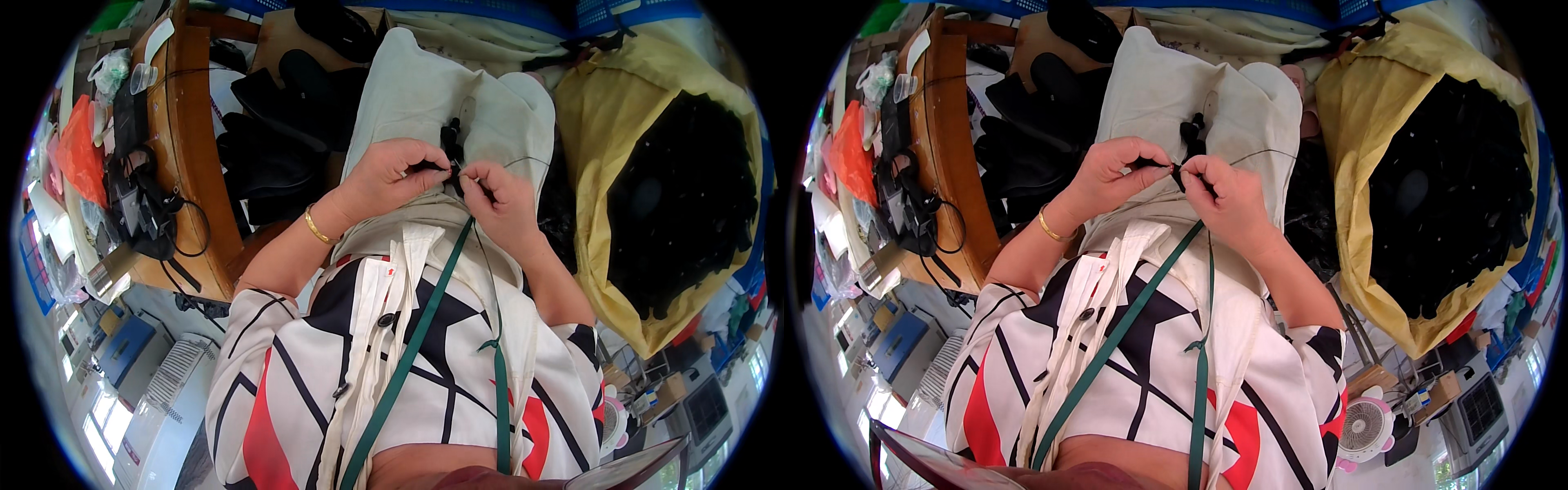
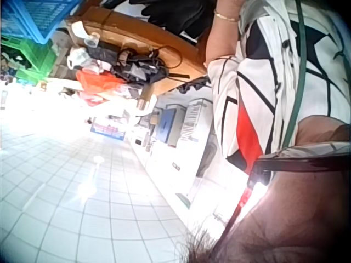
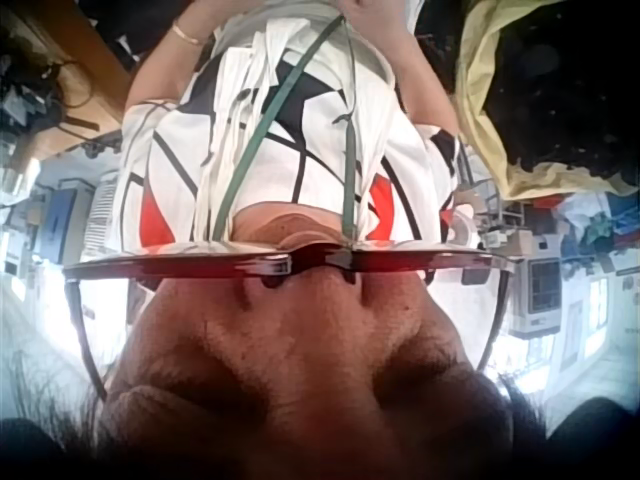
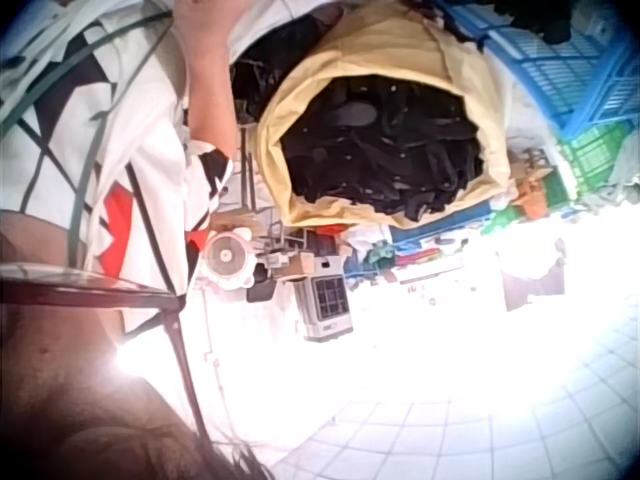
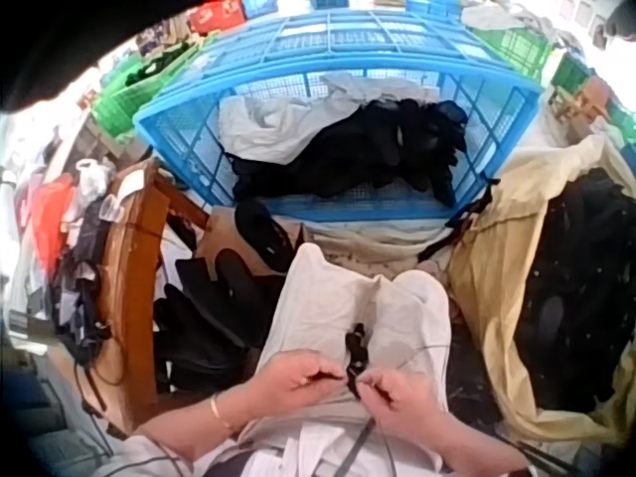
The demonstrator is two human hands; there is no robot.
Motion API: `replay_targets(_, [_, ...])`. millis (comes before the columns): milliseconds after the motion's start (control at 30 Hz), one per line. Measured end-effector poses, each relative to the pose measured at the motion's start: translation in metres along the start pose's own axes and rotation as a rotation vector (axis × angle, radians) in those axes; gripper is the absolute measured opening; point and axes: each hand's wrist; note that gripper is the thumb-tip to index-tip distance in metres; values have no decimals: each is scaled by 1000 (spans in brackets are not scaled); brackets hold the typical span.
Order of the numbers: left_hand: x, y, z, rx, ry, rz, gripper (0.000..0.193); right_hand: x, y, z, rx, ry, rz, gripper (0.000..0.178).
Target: The person hand-sews a black shoe using a needle and thread. They repeatedly insert the needle through the shoe material and pull the thread tight, working on the shoe while it rests on their lap.
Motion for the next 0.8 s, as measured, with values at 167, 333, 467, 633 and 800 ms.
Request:
replay_targets(167, [2, 1, -4, -74, -66, 8, 14, 8, 2, -7, -170, 121, 23, 9])
replay_targets(333, [9, 3, 4, -85, 55, -25, 16, 4, 5, -11, -270, 223, 69, 12])
replay_targets(467, [-1, -1, 3, 21, -36, 43, 19, -15, 2, 3, 13, -33, 54, 15])
replay_targets(633, [-6, -4, 0, 95, -112, 53, 21, -41, -8, 14, 180, -63, 207, 16])
replay_targets(800, [-4, -6, -3, 144, -132, 59, 22, -43, -8, 12, 95, -39, 265, 14])
Point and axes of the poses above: each hand's wrist, its own y-axis away from the middle knuckle, its own x-axis out of the palm, z = x × y, and after that the axes turned 6 degrees about -y, right-handed
